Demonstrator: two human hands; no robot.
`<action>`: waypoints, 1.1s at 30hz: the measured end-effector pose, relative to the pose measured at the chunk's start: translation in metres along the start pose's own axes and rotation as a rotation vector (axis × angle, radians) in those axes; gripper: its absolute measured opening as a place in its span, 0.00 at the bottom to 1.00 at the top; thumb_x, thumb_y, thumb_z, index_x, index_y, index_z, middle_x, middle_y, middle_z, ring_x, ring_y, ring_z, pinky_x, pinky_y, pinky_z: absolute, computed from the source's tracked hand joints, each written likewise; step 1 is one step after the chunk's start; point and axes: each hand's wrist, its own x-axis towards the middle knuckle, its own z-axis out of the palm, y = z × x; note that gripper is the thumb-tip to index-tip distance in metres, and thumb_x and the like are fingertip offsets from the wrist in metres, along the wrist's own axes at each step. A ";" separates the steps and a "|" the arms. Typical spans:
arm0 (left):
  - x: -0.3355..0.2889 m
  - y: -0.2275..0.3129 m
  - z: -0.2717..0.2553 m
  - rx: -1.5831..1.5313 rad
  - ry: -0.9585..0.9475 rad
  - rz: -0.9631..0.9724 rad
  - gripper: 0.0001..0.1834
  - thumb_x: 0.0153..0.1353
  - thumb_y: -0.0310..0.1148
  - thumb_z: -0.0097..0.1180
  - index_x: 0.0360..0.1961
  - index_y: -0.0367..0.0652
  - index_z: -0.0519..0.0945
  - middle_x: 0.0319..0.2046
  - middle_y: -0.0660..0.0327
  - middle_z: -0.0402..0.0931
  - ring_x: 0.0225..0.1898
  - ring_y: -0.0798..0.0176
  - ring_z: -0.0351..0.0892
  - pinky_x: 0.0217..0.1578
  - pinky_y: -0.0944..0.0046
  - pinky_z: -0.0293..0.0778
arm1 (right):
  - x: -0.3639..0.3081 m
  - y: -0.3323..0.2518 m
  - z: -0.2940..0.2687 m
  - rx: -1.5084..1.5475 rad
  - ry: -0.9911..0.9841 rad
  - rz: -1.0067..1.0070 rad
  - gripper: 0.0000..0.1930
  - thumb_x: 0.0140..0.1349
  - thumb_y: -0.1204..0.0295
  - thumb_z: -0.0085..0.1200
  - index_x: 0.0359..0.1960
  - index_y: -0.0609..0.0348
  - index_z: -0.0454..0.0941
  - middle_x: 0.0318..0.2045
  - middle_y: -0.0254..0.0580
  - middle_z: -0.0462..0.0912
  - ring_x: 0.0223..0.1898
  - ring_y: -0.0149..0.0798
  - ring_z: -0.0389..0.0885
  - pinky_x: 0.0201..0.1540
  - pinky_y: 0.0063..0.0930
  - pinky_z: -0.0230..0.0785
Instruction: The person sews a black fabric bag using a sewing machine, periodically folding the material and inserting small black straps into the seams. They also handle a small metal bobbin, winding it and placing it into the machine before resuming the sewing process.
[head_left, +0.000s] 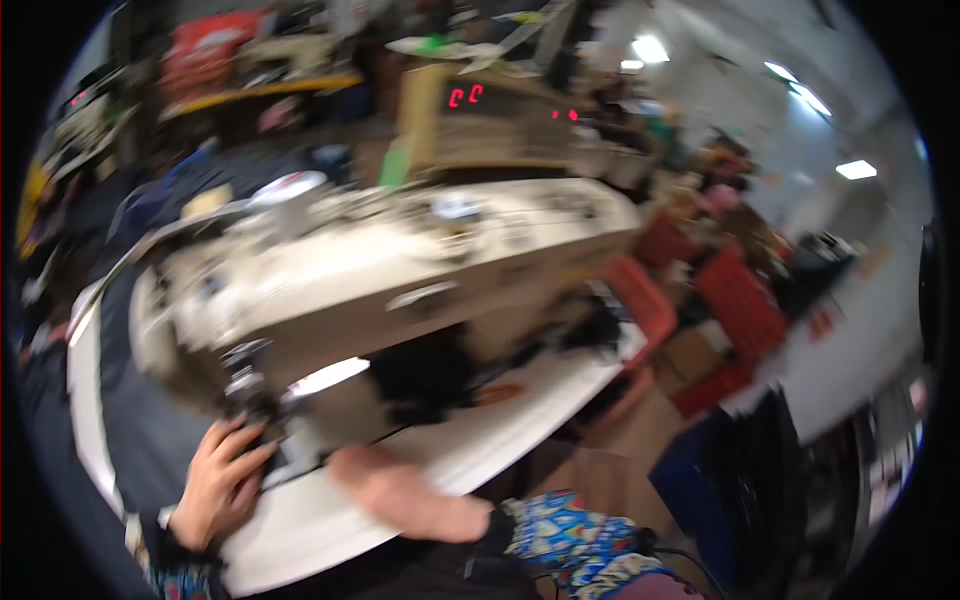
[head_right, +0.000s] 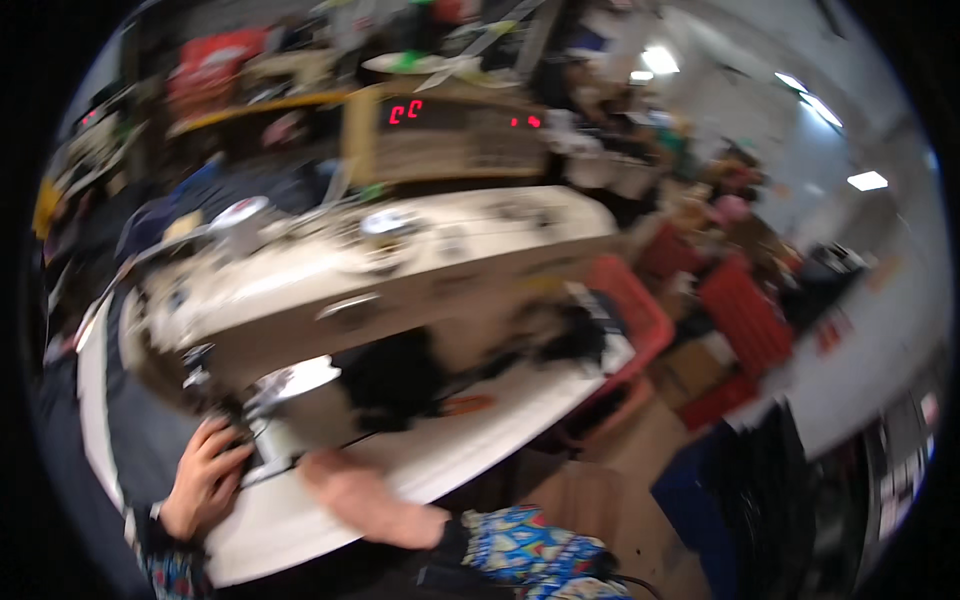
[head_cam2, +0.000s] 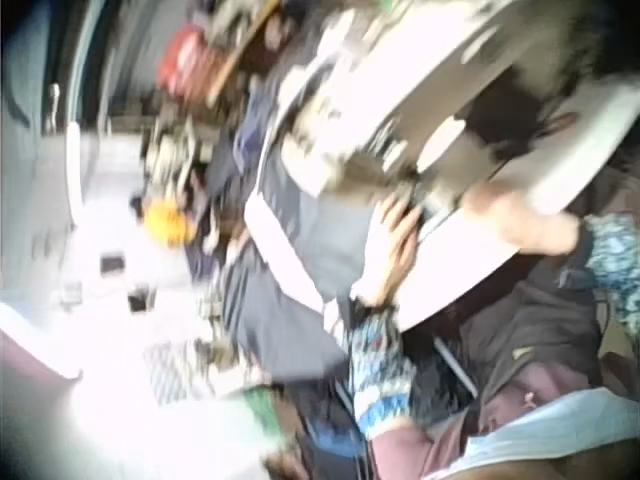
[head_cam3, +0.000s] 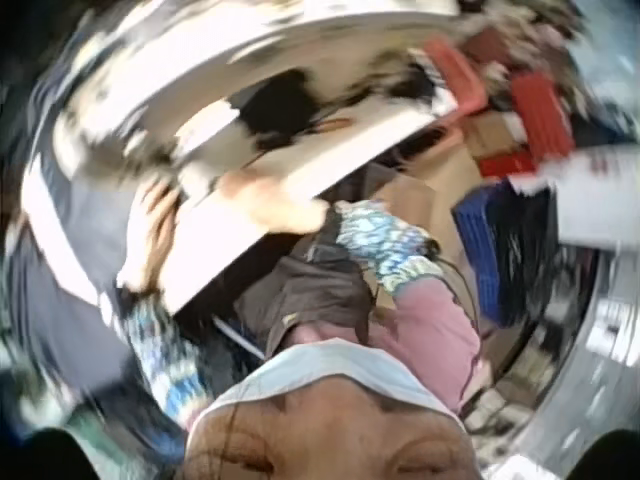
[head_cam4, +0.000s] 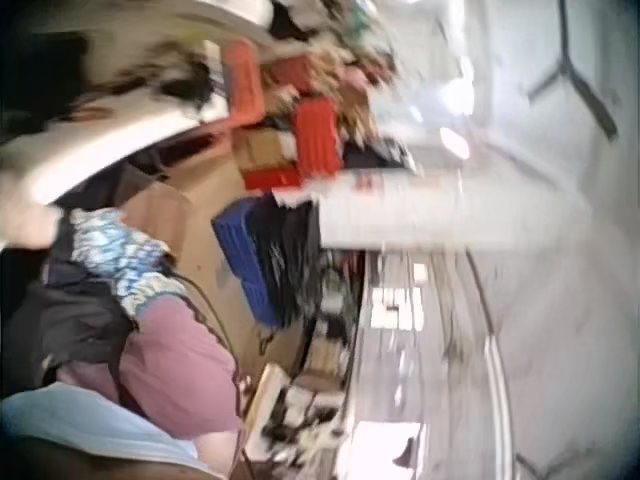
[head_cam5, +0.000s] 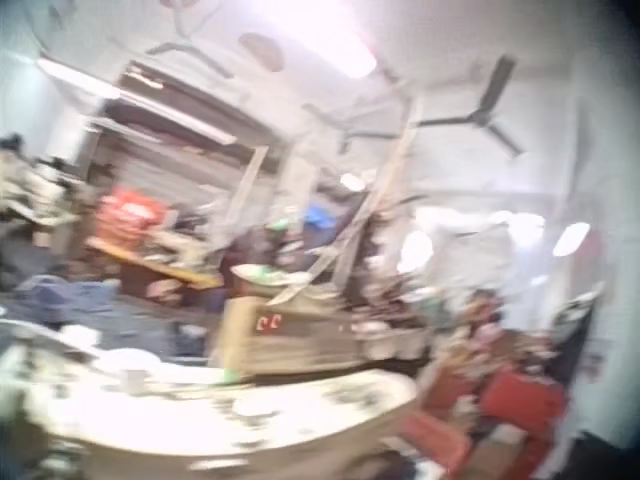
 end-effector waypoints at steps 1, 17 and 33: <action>-0.004 0.002 -0.002 0.004 0.030 -0.006 0.20 0.49 0.20 0.59 0.46 0.41 0.85 0.54 0.49 0.77 0.62 0.39 0.70 0.62 0.41 0.67 | 0.000 -0.002 0.004 0.066 0.044 -0.100 0.25 0.59 0.75 0.52 0.60 0.67 0.71 0.58 0.53 0.74 0.63 0.52 0.73 0.53 0.38 0.78; -0.087 0.171 0.038 -1.541 0.220 -1.196 0.17 0.74 0.42 0.53 0.42 0.36 0.80 0.30 0.60 0.81 0.25 0.69 0.80 0.21 0.72 0.75 | -0.033 -0.043 0.003 0.386 0.602 -0.753 0.09 0.56 0.73 0.60 0.38 0.60 0.81 0.35 0.41 0.81 0.37 0.44 0.81 0.41 0.40 0.76; -0.066 0.186 0.042 -1.418 0.522 -1.062 0.05 0.66 0.24 0.58 0.42 0.36 0.79 0.26 0.65 0.74 0.23 0.73 0.71 0.20 0.73 0.66 | -0.059 -0.056 -0.027 0.498 0.555 -0.460 0.04 0.57 0.73 0.62 0.35 0.53 0.84 0.36 0.35 0.81 0.36 0.42 0.79 0.38 0.36 0.72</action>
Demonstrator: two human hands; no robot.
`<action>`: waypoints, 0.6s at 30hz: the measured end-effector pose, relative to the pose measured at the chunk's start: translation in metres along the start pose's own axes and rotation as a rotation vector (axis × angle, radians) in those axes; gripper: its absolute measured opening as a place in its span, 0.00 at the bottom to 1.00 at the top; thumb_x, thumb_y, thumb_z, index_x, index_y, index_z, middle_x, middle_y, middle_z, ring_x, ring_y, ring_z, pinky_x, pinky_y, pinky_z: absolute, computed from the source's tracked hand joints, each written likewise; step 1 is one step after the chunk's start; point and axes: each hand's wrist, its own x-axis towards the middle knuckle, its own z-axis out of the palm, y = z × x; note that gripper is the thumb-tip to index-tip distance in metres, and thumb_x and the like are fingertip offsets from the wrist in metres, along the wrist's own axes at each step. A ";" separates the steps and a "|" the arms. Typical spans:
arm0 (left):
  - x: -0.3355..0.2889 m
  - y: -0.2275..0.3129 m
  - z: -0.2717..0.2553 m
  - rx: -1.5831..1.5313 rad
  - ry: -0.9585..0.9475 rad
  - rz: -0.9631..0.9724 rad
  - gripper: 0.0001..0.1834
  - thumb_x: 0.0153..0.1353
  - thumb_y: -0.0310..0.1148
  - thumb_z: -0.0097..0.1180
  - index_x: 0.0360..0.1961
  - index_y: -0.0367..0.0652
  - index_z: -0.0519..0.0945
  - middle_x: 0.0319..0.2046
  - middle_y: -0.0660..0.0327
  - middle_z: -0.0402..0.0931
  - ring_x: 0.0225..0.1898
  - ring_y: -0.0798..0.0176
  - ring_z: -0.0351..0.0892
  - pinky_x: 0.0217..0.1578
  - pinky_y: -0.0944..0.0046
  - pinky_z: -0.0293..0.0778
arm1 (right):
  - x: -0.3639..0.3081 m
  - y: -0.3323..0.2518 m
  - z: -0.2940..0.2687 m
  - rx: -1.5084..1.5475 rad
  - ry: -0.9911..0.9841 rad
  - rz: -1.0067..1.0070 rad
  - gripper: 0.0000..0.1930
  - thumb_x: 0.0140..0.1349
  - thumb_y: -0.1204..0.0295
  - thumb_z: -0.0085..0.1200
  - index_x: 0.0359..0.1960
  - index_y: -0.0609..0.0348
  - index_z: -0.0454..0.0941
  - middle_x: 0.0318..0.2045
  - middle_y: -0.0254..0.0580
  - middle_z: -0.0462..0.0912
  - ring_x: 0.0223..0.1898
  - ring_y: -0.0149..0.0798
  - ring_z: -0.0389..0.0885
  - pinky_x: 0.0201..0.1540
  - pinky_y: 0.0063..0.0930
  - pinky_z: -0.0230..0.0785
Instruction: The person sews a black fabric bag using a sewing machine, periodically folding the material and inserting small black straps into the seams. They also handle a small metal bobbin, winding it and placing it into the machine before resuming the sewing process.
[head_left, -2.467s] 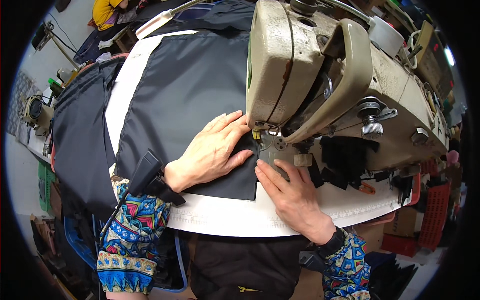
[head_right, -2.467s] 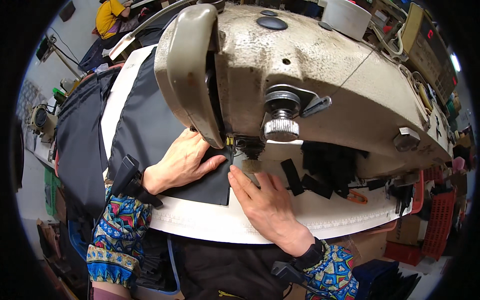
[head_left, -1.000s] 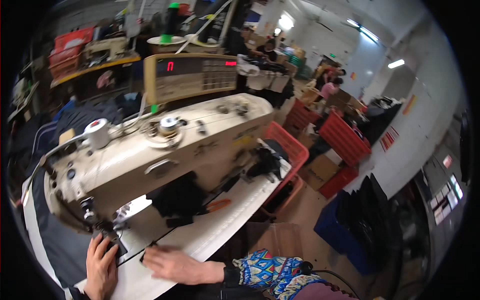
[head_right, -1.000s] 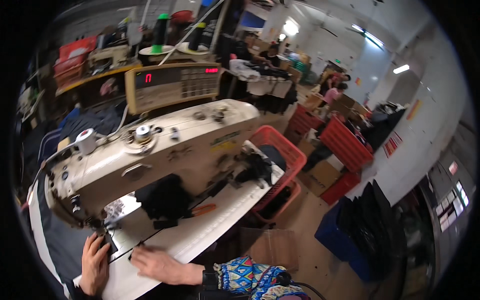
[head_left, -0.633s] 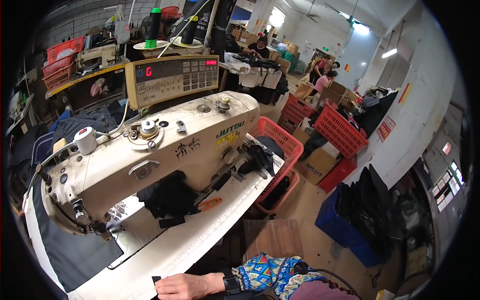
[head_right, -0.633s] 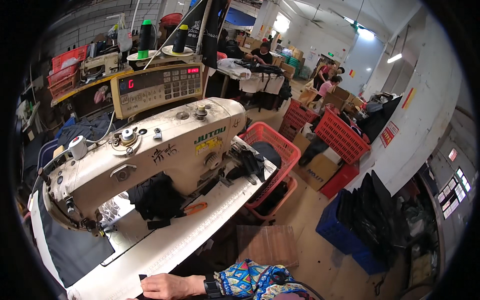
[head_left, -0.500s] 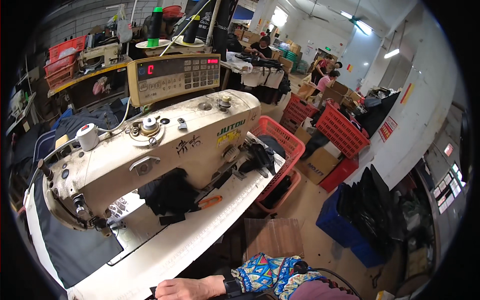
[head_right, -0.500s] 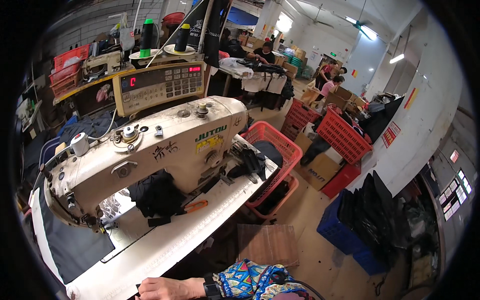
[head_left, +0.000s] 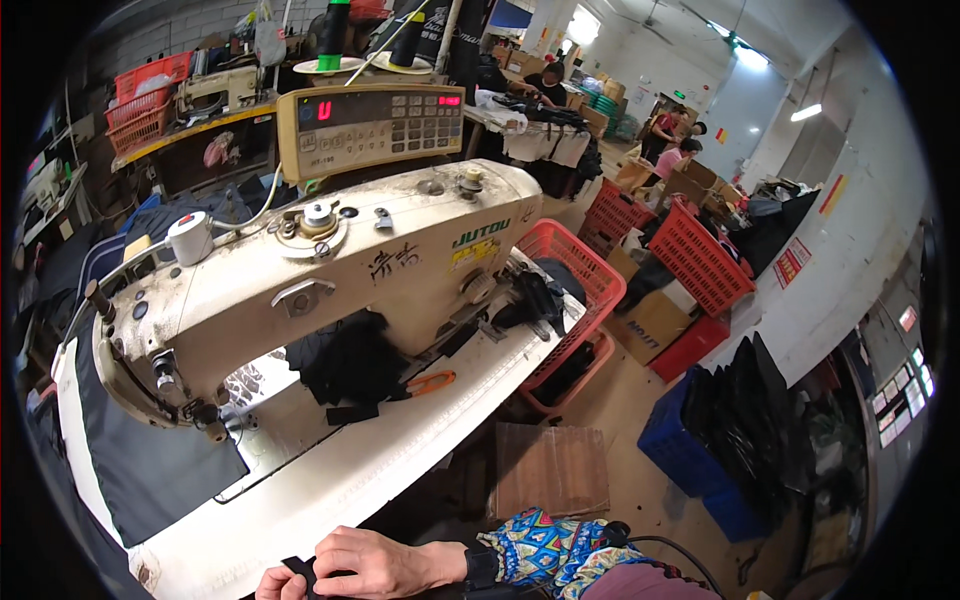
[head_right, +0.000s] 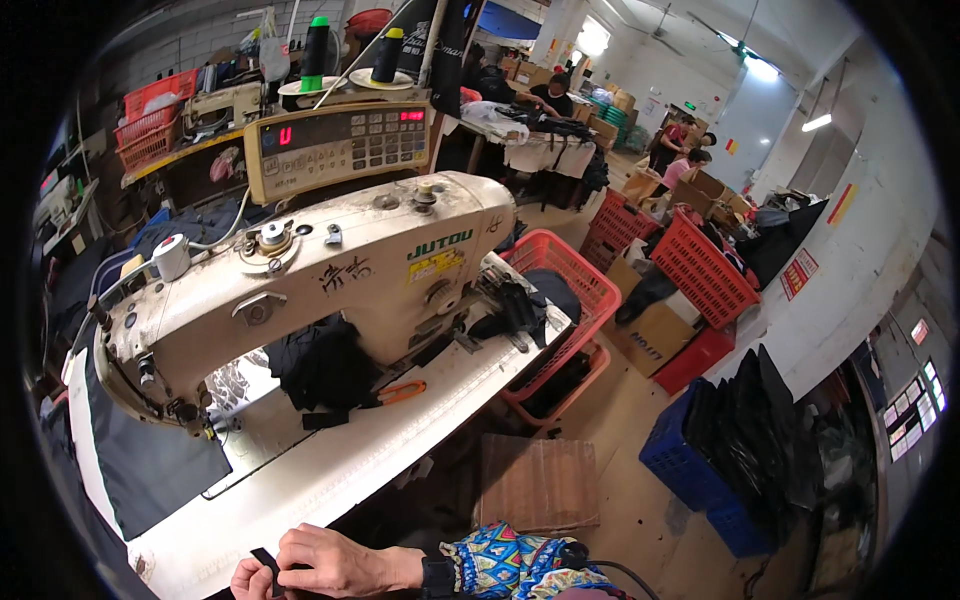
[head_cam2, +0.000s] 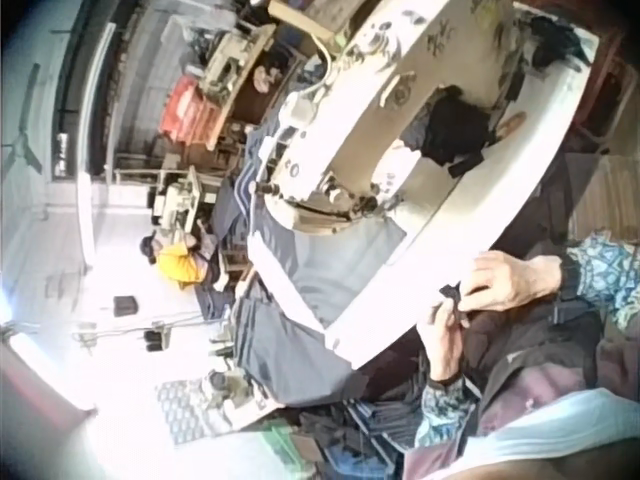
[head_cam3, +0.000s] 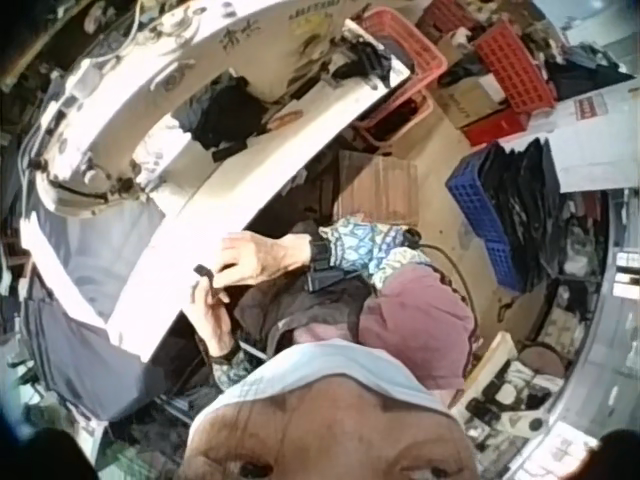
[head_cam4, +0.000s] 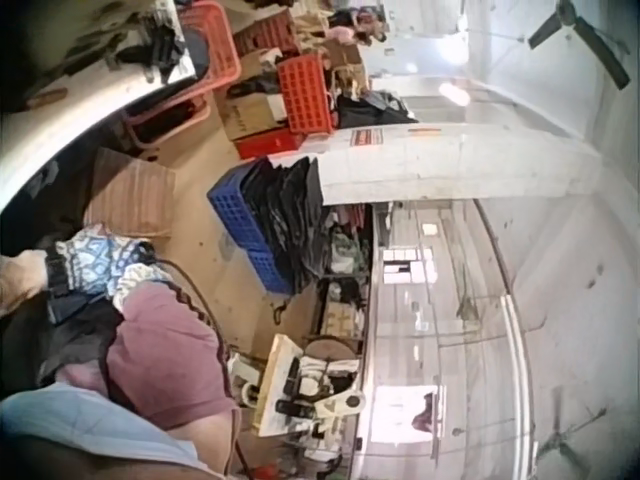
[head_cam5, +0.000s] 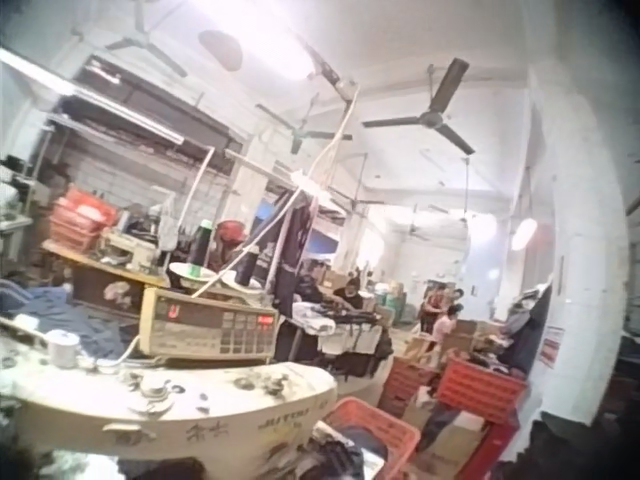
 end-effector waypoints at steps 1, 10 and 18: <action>0.002 -0.002 -0.009 -0.004 -0.003 0.006 0.04 0.67 0.25 0.59 0.41 0.37 0.79 0.26 0.65 0.74 0.22 0.72 0.70 0.20 0.73 0.66 | 0.003 -0.003 0.001 0.035 -0.082 0.007 0.07 0.59 0.71 0.58 0.38 0.56 0.83 0.39 0.39 0.83 0.41 0.45 0.81 0.43 0.37 0.74; 0.021 -0.003 0.004 -0.136 -0.074 0.026 0.07 0.66 0.22 0.61 0.42 0.28 0.82 0.28 0.54 0.82 0.23 0.64 0.82 0.24 0.68 0.79 | 0.012 -0.002 -0.012 0.072 0.002 0.409 0.11 0.49 0.83 0.69 0.36 0.63 0.85 0.35 0.41 0.79 0.33 0.38 0.81 0.34 0.28 0.75; 0.021 -0.010 -0.005 -0.147 -0.170 0.125 0.08 0.67 0.23 0.60 0.45 0.31 0.82 0.35 0.58 0.81 0.34 0.69 0.83 0.28 0.71 0.82 | 0.019 -0.005 -0.001 0.344 0.043 0.788 0.05 0.58 0.80 0.67 0.33 0.65 0.82 0.40 0.47 0.84 0.37 0.35 0.83 0.42 0.24 0.75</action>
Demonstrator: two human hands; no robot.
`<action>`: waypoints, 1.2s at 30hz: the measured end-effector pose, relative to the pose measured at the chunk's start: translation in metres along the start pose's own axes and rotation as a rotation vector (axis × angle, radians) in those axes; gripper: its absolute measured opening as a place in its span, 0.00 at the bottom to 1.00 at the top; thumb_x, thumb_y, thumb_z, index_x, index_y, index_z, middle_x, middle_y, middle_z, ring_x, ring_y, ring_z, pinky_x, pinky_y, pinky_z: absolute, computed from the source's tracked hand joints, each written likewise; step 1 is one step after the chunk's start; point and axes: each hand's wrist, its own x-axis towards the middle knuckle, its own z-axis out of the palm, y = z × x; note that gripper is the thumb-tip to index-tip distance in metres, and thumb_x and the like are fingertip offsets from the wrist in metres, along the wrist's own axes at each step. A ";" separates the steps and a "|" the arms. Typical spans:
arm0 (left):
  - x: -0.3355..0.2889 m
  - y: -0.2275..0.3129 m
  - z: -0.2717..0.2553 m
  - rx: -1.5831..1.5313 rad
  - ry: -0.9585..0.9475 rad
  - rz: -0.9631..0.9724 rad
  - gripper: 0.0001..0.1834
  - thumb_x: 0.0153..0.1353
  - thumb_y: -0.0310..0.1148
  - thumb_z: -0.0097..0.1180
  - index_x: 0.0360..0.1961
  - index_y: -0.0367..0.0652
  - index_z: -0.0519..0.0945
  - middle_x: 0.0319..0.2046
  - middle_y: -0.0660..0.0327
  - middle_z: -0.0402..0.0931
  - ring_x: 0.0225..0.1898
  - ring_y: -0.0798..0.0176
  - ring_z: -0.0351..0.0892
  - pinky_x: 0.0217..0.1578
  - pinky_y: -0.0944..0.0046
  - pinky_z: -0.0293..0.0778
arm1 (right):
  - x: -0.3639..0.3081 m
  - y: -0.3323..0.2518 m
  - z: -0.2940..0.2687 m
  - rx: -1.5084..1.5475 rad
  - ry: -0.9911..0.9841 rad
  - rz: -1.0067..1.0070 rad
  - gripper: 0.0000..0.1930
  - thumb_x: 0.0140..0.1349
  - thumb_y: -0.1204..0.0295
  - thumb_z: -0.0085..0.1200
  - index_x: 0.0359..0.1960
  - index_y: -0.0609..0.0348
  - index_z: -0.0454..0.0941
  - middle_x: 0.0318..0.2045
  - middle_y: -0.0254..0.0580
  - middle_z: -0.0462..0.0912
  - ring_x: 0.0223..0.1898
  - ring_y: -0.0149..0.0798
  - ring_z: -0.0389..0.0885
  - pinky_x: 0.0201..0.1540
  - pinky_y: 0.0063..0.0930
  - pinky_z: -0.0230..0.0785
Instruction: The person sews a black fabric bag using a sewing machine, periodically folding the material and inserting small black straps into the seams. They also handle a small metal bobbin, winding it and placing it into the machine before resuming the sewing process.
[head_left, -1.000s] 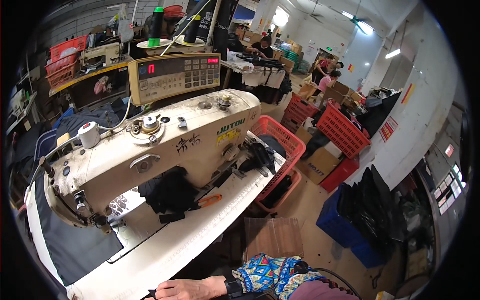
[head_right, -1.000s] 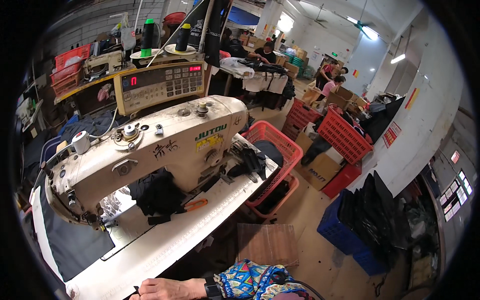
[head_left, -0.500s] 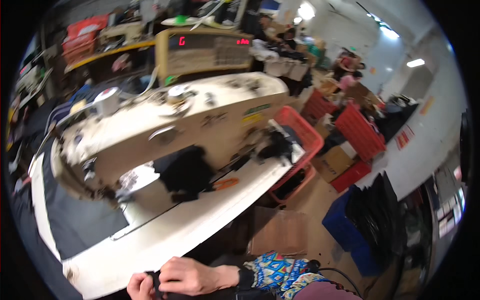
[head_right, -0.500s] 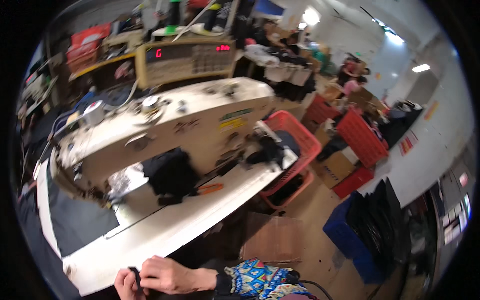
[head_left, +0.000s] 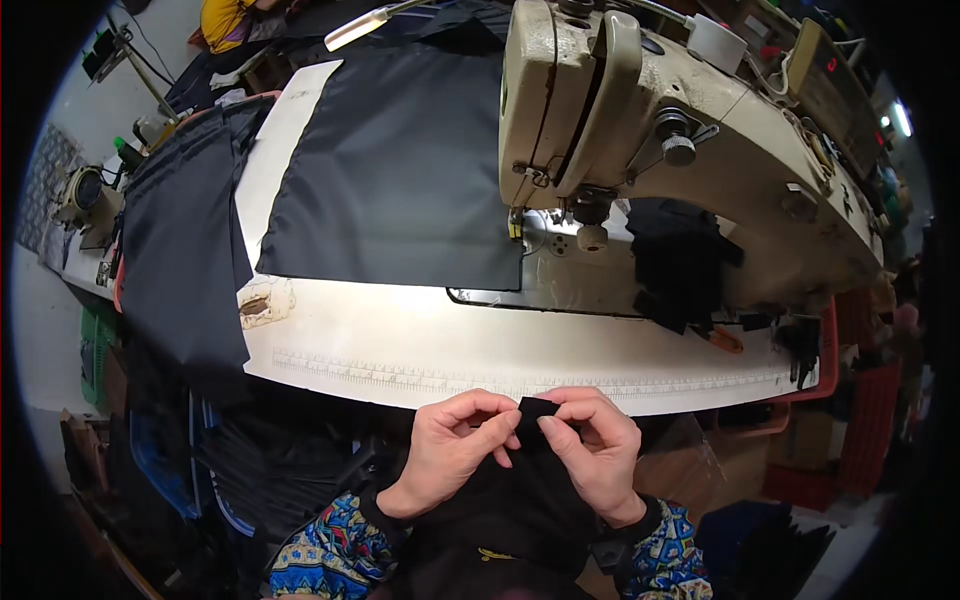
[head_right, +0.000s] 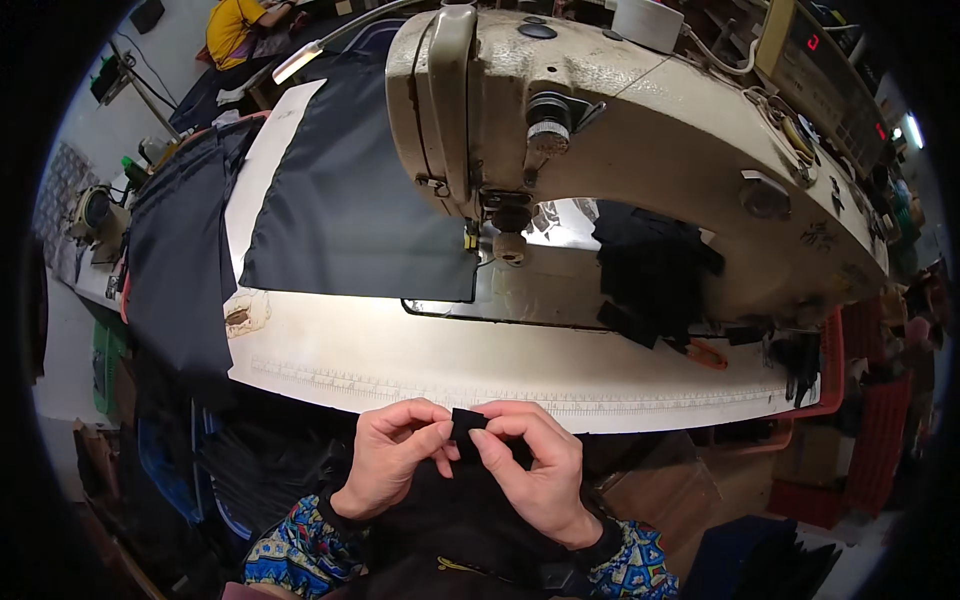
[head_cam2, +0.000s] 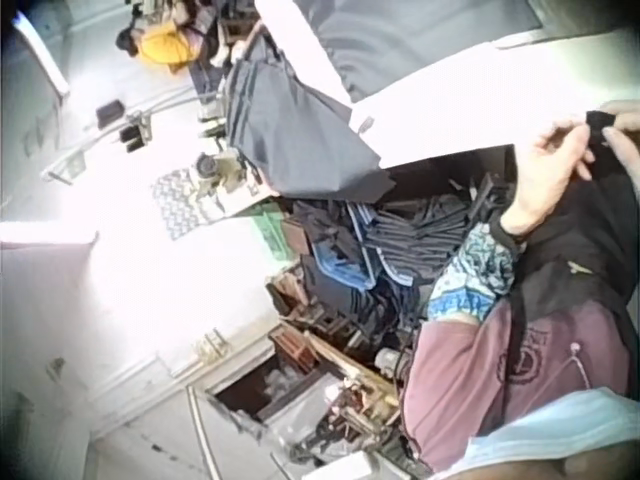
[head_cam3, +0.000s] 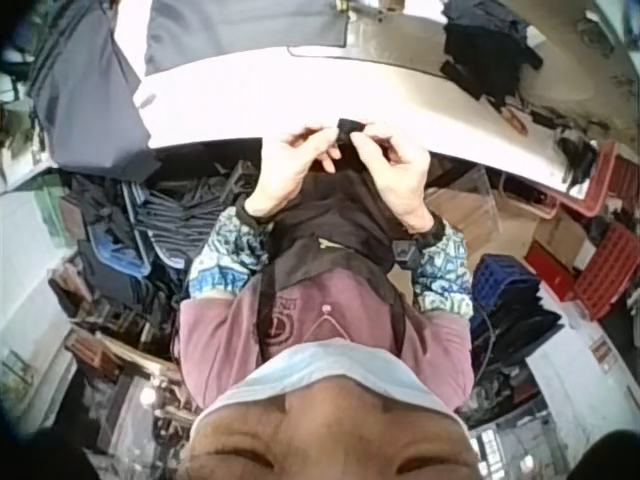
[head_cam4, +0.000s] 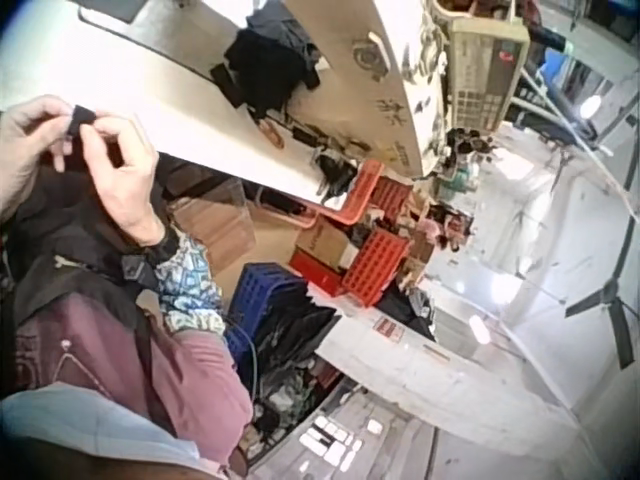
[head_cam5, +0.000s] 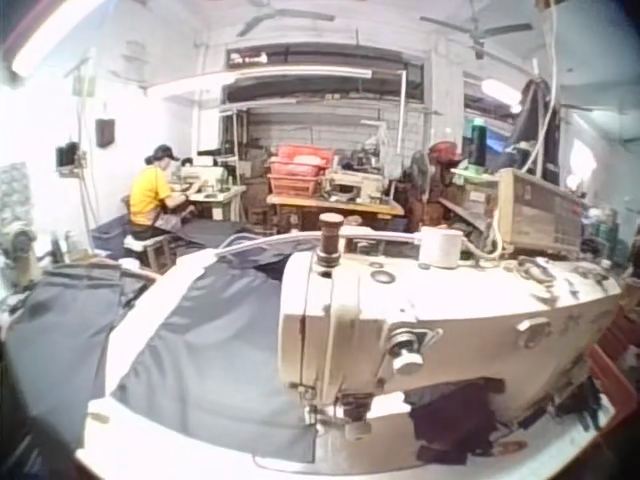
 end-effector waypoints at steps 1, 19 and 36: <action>0.000 0.000 -0.001 -0.003 0.010 0.004 0.08 0.67 0.23 0.60 0.45 0.31 0.82 0.35 0.58 0.81 0.34 0.69 0.83 0.29 0.71 0.82 | 0.000 0.000 0.001 0.033 -0.021 0.085 0.05 0.59 0.80 0.66 0.33 0.66 0.82 0.39 0.47 0.84 0.37 0.34 0.83 0.41 0.23 0.75; 0.018 0.032 -0.040 0.243 0.094 0.114 0.07 0.66 0.21 0.61 0.44 0.31 0.81 0.35 0.60 0.81 0.32 0.72 0.82 0.32 0.72 0.83 | 0.085 0.004 -0.003 -0.636 -0.208 -0.517 0.09 0.60 0.76 0.62 0.42 0.64 0.82 0.37 0.45 0.83 0.36 0.47 0.84 0.36 0.36 0.78; 0.122 0.067 -0.037 1.831 -0.258 1.252 0.16 0.46 0.28 0.62 0.39 0.35 0.82 0.33 0.62 0.75 0.32 0.63 0.74 0.30 0.65 0.67 | 0.152 0.027 0.005 -0.490 -0.068 -0.213 0.02 0.62 0.73 0.60 0.35 0.55 0.81 0.30 0.43 0.81 0.28 0.48 0.81 0.28 0.39 0.72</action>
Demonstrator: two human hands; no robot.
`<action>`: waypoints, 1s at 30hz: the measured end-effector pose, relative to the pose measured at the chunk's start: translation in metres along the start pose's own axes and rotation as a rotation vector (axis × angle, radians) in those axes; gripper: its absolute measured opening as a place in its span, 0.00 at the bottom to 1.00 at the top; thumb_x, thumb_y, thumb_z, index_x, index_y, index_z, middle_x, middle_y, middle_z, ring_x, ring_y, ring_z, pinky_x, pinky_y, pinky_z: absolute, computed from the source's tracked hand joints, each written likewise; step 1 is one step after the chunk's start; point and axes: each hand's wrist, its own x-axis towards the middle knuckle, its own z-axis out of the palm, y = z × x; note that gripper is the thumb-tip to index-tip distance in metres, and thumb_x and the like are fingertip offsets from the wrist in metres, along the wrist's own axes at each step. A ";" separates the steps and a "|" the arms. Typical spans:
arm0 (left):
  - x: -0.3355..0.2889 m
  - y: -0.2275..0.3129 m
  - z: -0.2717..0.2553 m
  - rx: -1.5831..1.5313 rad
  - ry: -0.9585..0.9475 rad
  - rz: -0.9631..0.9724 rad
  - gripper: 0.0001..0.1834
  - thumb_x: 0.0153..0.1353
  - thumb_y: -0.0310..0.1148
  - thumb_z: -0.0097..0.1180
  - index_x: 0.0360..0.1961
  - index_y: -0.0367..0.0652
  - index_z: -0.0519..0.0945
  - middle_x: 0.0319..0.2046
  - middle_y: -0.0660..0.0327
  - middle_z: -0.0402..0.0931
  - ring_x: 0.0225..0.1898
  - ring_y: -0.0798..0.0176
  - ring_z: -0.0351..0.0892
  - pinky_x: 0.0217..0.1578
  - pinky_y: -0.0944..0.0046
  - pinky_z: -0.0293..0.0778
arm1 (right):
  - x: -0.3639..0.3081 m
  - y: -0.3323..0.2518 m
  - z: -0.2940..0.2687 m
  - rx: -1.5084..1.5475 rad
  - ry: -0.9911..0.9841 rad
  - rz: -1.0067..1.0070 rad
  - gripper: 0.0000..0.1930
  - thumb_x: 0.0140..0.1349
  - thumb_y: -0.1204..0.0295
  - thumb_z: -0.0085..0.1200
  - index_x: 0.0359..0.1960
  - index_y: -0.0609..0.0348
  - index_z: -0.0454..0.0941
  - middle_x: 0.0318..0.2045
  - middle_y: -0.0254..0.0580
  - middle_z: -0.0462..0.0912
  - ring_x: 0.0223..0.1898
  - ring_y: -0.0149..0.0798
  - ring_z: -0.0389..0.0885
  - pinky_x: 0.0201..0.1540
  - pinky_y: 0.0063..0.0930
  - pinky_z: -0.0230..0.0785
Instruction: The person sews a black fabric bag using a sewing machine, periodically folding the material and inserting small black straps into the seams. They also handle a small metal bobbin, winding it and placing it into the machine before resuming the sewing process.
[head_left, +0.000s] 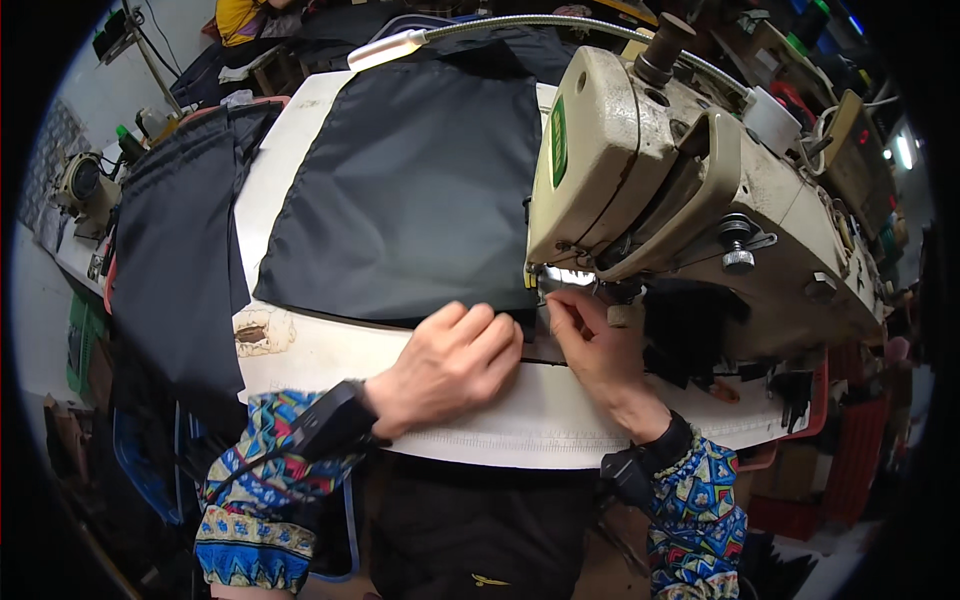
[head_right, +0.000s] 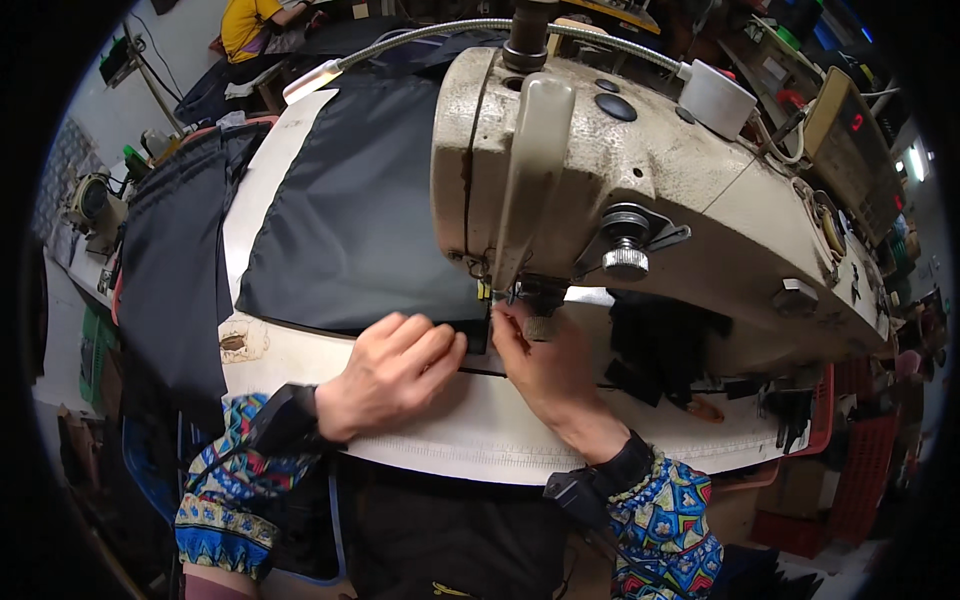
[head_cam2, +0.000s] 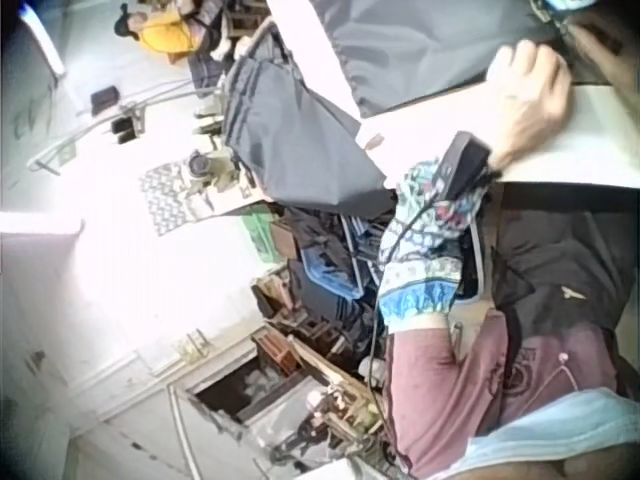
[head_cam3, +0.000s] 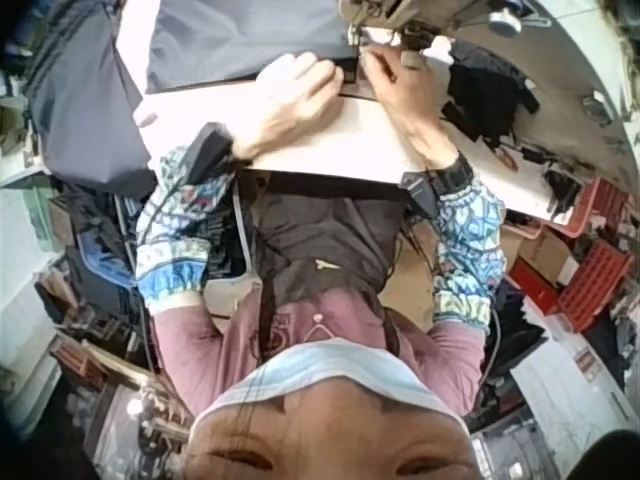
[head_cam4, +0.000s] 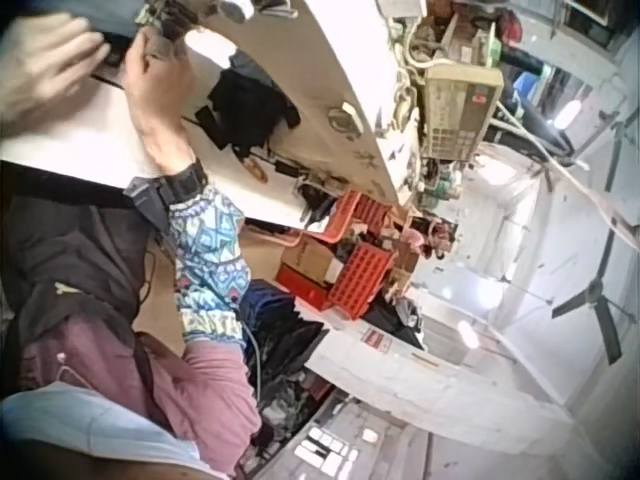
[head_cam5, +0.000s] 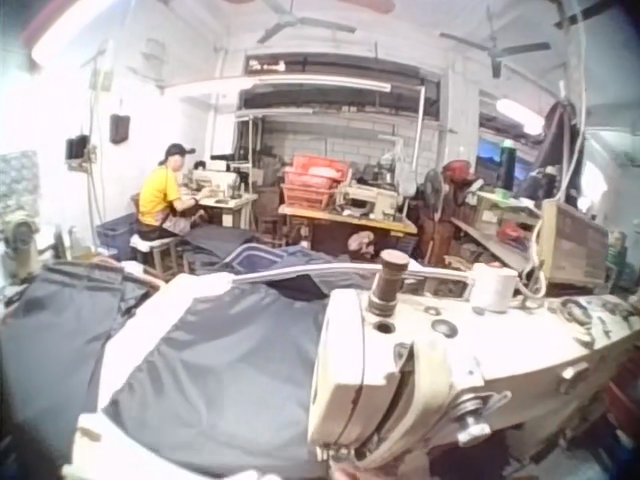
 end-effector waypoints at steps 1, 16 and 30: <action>0.003 -0.005 0.008 -0.015 0.005 -0.014 0.15 0.47 0.28 0.61 0.38 0.36 0.82 0.33 0.62 0.74 0.33 0.63 0.73 0.32 0.64 0.67 | -0.004 0.014 0.000 -0.173 0.010 -0.057 0.04 0.61 0.74 0.60 0.37 0.55 0.83 0.29 0.45 0.82 0.28 0.49 0.81 0.29 0.41 0.72; -0.001 -0.020 0.018 -0.377 0.096 -0.262 0.21 0.44 0.16 0.64 0.44 0.34 0.81 0.47 0.51 0.81 0.52 0.47 0.80 0.54 0.51 0.76 | -0.025 0.020 -0.001 -0.509 -0.165 -0.384 0.21 0.54 0.79 0.56 0.51 0.59 0.82 0.36 0.43 0.78 0.39 0.46 0.79 0.37 0.39 0.72; -0.004 -0.012 0.027 -0.321 -0.024 -0.050 0.13 0.52 0.22 0.63 0.41 0.33 0.85 0.47 0.52 0.84 0.54 0.52 0.83 0.57 0.55 0.79 | -0.042 0.018 -0.050 -0.450 -0.082 -0.277 0.22 0.51 0.79 0.53 0.51 0.59 0.83 0.39 0.47 0.82 0.42 0.52 0.80 0.45 0.42 0.74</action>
